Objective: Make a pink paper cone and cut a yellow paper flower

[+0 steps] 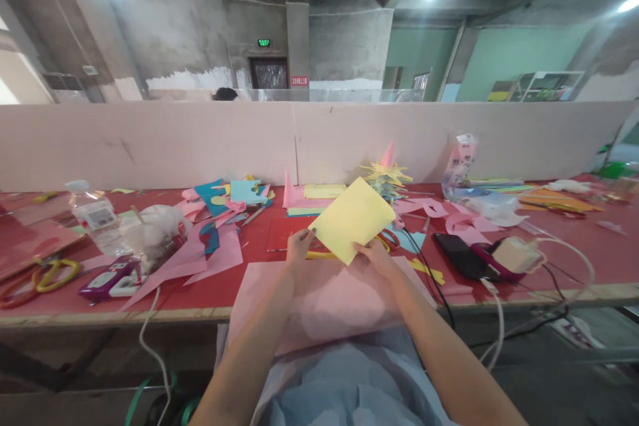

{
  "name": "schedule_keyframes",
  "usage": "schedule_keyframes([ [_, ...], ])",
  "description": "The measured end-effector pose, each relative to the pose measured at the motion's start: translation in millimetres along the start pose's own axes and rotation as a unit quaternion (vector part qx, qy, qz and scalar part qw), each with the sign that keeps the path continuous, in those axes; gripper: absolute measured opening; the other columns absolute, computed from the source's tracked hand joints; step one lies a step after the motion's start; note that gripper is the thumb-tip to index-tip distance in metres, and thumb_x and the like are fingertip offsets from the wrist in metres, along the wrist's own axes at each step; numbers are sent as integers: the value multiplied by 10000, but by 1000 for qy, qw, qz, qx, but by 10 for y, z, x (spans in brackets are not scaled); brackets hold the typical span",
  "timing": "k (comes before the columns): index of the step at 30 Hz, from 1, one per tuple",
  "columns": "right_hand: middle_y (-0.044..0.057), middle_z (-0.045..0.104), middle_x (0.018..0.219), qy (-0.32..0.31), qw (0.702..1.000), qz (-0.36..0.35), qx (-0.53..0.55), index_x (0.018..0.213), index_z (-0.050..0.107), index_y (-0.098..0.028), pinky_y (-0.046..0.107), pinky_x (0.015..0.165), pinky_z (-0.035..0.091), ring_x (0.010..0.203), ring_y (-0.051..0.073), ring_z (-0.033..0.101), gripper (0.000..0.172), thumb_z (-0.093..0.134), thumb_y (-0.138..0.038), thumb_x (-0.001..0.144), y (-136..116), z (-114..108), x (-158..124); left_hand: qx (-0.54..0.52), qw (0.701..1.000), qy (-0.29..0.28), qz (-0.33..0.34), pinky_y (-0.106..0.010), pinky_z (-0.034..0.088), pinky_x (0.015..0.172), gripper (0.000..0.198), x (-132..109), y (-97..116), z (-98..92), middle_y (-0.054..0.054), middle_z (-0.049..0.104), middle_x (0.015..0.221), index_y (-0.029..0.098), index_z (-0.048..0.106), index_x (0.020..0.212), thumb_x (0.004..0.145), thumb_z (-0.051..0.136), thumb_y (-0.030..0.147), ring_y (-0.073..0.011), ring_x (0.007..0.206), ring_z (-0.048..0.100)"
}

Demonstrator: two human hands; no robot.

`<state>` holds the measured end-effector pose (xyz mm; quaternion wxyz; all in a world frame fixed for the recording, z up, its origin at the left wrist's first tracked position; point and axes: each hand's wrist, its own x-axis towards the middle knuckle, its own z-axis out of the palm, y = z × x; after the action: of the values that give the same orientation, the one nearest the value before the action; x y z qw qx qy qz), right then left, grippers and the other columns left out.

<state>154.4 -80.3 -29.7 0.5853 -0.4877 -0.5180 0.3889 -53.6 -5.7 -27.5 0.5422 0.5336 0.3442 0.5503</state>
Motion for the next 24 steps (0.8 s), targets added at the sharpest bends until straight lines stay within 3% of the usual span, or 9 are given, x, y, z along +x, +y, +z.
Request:
schedule_keyframes([
  [8,105,656,1063,3,1000,-1,-16,1075,585,-139,340,716,516,910,262,621,503,652,-390,644,45,-6,7,17,999,-12,24,-286,532,632,351,-24,-20,-13,-27,653,699,141,624,669,654,635,492,-180,654,640],
  [24,107,657,1064,-2,1000,2,-12,1019,613,-141,350,733,517,903,257,626,451,678,-345,622,54,-10,29,9,1000,-21,14,-311,538,645,351,-21,-2,7,-43,663,745,150,603,686,650,636,497,-191,658,652],
])
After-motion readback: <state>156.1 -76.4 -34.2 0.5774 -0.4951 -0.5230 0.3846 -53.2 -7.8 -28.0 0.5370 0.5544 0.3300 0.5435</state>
